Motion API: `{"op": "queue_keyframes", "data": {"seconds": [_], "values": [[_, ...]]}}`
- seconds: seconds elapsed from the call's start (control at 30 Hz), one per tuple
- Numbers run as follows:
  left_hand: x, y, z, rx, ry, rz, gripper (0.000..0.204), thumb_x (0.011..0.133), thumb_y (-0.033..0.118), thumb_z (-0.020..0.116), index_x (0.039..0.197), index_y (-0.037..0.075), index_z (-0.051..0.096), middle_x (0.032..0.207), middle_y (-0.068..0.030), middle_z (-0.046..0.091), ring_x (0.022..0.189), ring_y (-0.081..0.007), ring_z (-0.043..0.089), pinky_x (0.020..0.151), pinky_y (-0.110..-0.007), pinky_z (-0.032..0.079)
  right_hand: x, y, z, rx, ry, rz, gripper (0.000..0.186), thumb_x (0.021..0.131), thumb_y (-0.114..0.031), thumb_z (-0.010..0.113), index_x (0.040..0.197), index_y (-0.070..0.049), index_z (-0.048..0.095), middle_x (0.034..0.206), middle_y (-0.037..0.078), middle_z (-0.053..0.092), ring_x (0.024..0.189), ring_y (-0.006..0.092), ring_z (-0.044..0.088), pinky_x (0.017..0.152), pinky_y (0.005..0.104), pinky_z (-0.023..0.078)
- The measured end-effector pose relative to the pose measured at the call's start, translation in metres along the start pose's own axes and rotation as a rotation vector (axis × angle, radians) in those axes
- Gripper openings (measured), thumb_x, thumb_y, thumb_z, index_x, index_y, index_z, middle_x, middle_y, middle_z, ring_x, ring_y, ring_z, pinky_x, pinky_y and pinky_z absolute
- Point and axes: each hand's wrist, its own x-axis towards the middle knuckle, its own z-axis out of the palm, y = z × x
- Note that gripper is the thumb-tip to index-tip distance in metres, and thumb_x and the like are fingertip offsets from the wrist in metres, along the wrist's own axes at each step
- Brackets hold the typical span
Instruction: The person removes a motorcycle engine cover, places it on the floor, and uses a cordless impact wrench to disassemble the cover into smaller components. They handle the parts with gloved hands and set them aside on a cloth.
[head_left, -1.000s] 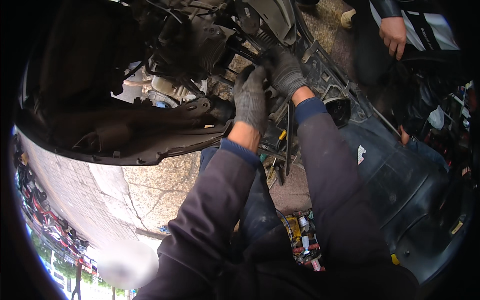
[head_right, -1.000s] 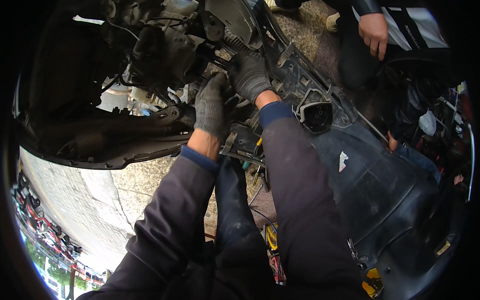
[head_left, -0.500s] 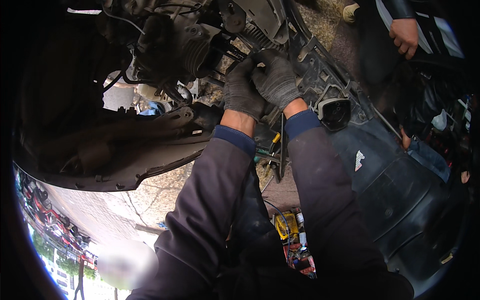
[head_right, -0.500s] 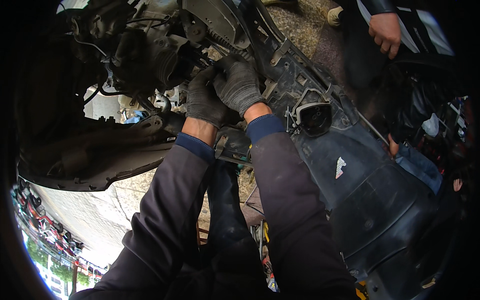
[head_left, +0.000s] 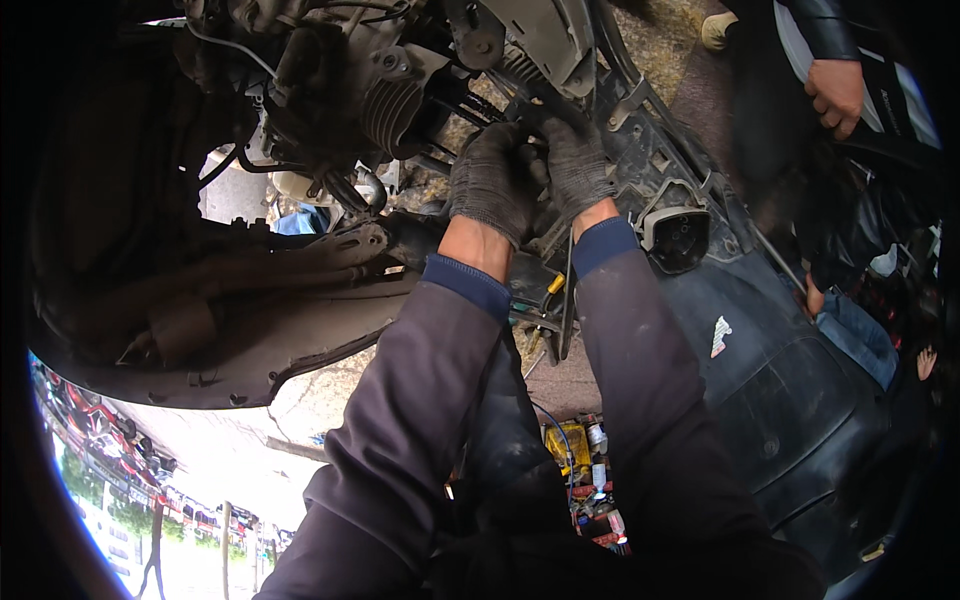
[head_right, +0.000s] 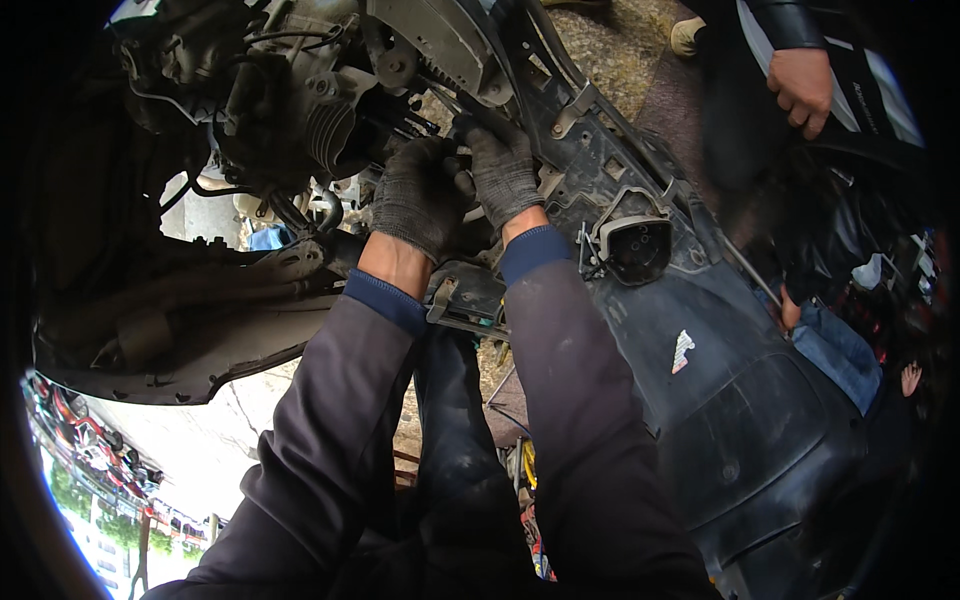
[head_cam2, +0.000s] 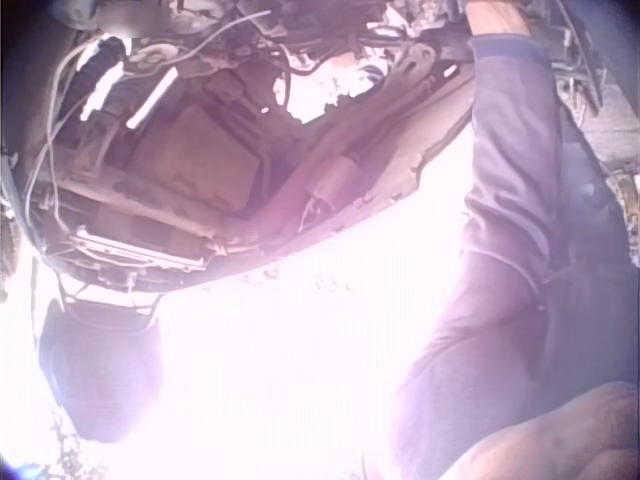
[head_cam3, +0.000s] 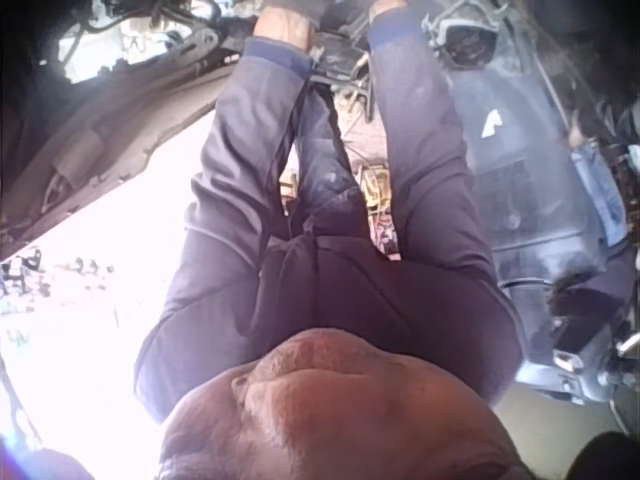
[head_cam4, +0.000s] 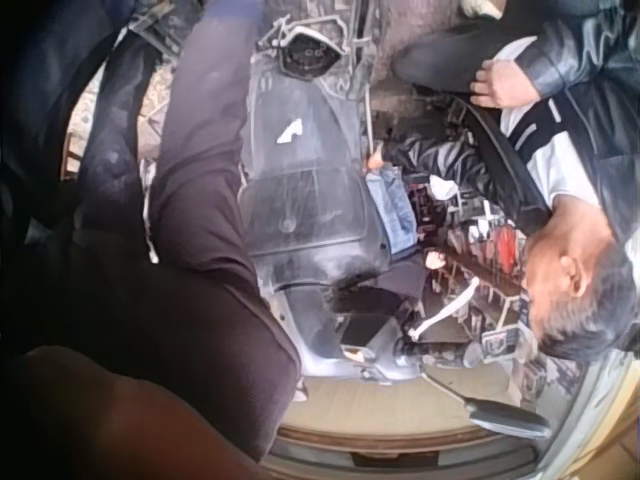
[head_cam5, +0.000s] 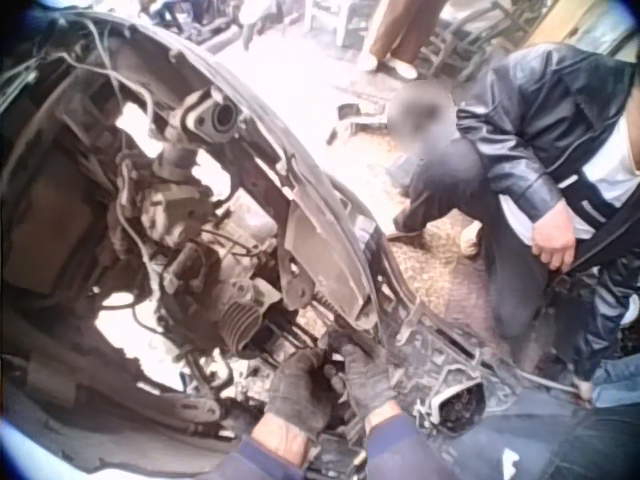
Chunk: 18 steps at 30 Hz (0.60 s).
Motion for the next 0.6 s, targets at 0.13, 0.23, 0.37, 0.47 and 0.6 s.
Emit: {"op": "queue_keyframes", "data": {"seconds": [0.13, 0.23, 0.37, 0.47, 0.6], "values": [[-0.012, 0.011, 0.018, -0.236, 0.169, -0.197, 0.013, 0.09, 0.017, 0.056, 0.087, 0.005, 0.06, 0.067, -0.002, 0.053, 0.056, -0.0165, 0.05, 0.054, -0.029, 0.044, 0.011, 0.006, -0.011, -0.314, -0.148, -0.117, 0.026, 0.094, -0.019, 0.056, 0.115, -0.004, 0.061, 0.101, 0.007, 0.064, 0.074, 0.0142, 0.06, 0.063, 0.0276, 0.051], [-0.014, 0.013, 0.017, -0.149, 0.117, -0.186, 0.013, 0.088, 0.018, 0.059, 0.086, 0.006, 0.06, 0.066, -0.0011, 0.052, 0.055, -0.0163, 0.048, 0.053, -0.029, 0.043, 0.01, 0.024, -0.014, -0.477, -0.165, -0.765, 0.03, 0.095, -0.018, 0.052, 0.119, -0.001, 0.06, 0.108, 0.011, 0.065, 0.093, 0.0176, 0.061, 0.083, 0.0302, 0.05], [-0.014, 0.014, 0.003, -0.01, -0.001, -0.176, 0.013, 0.085, 0.02, 0.063, 0.084, 0.008, 0.059, 0.064, -0.0002, 0.05, 0.054, -0.0158, 0.045, 0.051, -0.028, 0.04, 0.023, 0.037, -0.009, -0.32, -0.183, -0.604, 0.037, 0.096, -0.02, 0.053, 0.125, 0.002, 0.057, 0.117, 0.014, 0.064, 0.11, 0.02, 0.059, 0.097, 0.0332, 0.045], [-0.014, 0.017, 0.006, 0.241, 0.031, -0.149, 0.013, 0.084, 0.019, 0.065, 0.08, 0.01, 0.056, 0.063, 0.0001, 0.047, 0.054, -0.0148, 0.044, 0.05, -0.028, 0.038, 0.045, 0.027, -0.011, -0.344, -0.262, -0.199, 0.033, 0.092, -0.014, 0.054, 0.119, 0.002, 0.063, 0.112, 0.012, 0.067, 0.103, 0.0185, 0.061, 0.092, 0.0307, 0.047], [-0.022, 0.023, 0.022, -0.126, 0.275, -0.318, 0.015, 0.086, 0.016, 0.063, 0.075, 0.014, 0.053, 0.062, 0.0008, 0.046, 0.053, -0.0137, 0.044, 0.046, -0.028, 0.035, 0.078, 0.024, 0.007, -0.705, -0.435, -0.283, 0.028, 0.088, -0.014, 0.056, 0.109, 0.001, 0.068, 0.104, 0.011, 0.07, 0.092, 0.0172, 0.063, 0.083, 0.0301, 0.048]]}}
